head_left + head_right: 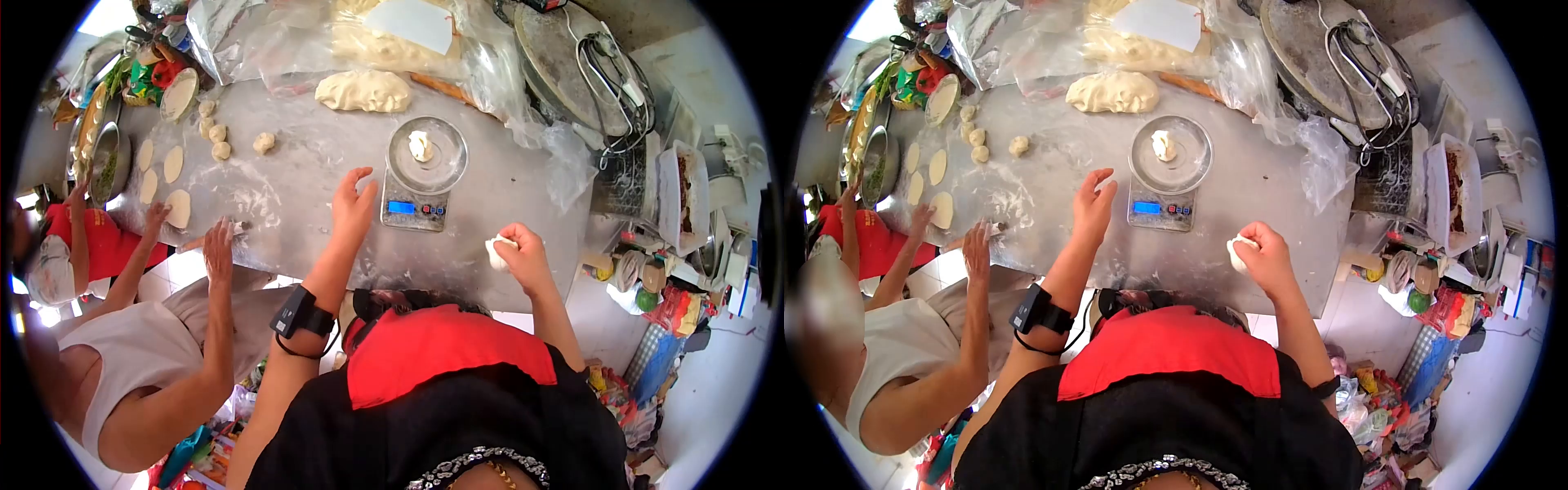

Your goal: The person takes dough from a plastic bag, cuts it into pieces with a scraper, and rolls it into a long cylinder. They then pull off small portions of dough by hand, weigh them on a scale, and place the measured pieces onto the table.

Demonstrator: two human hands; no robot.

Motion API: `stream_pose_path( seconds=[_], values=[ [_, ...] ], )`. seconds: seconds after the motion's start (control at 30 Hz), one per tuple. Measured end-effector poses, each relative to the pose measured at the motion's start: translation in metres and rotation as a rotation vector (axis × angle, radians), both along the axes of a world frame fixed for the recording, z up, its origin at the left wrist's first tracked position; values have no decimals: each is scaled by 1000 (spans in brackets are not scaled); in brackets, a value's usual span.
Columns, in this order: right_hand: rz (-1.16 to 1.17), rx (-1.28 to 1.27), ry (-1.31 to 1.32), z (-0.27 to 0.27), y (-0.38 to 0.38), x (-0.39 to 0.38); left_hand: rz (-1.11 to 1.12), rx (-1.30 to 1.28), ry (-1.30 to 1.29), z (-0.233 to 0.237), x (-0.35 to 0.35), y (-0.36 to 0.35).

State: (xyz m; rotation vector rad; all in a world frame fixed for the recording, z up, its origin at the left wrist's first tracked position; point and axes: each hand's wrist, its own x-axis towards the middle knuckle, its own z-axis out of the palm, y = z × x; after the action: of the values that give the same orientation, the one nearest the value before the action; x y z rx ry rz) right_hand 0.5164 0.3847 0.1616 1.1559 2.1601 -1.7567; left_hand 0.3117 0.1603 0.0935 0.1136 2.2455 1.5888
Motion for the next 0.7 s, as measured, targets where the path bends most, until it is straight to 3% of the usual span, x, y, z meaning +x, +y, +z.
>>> stream_pose_path(
  seconds=[0.13,0.23,0.43,0.53,0.6,0.7],
  values=[
    [60,-1,46,-6,11,-1,-217,-191,255,-2,-21,16],
    [35,-80,107,-6,13,-9,-435,-287,667,1,-41,47],
    [-46,-206,180,17,4,-41,-807,-459,979,3,-67,92],
    [-98,-234,268,19,-2,-47,-726,-365,141,25,-36,96],
    [-128,-269,306,23,-9,-49,-525,40,44,32,4,86],
    [-90,-267,316,26,-15,-54,-537,573,-457,39,43,72]
  ],
)
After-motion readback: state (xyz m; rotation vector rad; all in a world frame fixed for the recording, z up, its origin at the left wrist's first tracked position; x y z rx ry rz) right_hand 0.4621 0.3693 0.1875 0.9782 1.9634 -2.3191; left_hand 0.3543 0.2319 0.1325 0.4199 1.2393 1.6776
